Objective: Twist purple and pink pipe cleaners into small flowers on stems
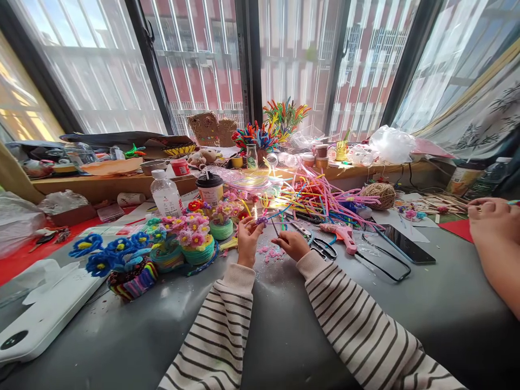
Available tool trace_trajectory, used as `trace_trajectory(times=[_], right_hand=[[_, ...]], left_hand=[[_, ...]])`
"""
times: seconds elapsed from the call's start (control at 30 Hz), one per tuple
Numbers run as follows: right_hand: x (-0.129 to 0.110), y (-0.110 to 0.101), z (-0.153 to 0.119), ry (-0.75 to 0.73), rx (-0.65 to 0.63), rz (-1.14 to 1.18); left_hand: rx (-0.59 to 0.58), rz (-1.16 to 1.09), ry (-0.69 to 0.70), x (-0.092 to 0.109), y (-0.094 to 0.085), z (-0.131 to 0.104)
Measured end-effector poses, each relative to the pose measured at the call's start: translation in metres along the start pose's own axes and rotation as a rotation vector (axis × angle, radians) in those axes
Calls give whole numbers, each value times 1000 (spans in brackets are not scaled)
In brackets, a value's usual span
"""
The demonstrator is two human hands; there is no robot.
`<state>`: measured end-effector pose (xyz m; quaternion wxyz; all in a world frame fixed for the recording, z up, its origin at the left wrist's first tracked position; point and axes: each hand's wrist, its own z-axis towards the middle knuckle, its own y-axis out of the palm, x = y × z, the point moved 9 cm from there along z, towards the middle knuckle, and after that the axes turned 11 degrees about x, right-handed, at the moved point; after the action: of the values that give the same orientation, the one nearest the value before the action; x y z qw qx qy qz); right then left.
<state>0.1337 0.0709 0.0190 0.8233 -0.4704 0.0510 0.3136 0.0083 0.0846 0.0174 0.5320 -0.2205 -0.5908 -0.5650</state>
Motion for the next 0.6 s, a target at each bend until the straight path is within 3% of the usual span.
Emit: trace_trajectory(times=[0.33, 0.6], right_hand=[[-1, 1, -4, -33, -21, -98], [0, 1, -3, -69, -11, -135]], left_hand=[[-75, 15, 19, 5, 9, -4], [-57, 32, -2, 4, 8, -4]])
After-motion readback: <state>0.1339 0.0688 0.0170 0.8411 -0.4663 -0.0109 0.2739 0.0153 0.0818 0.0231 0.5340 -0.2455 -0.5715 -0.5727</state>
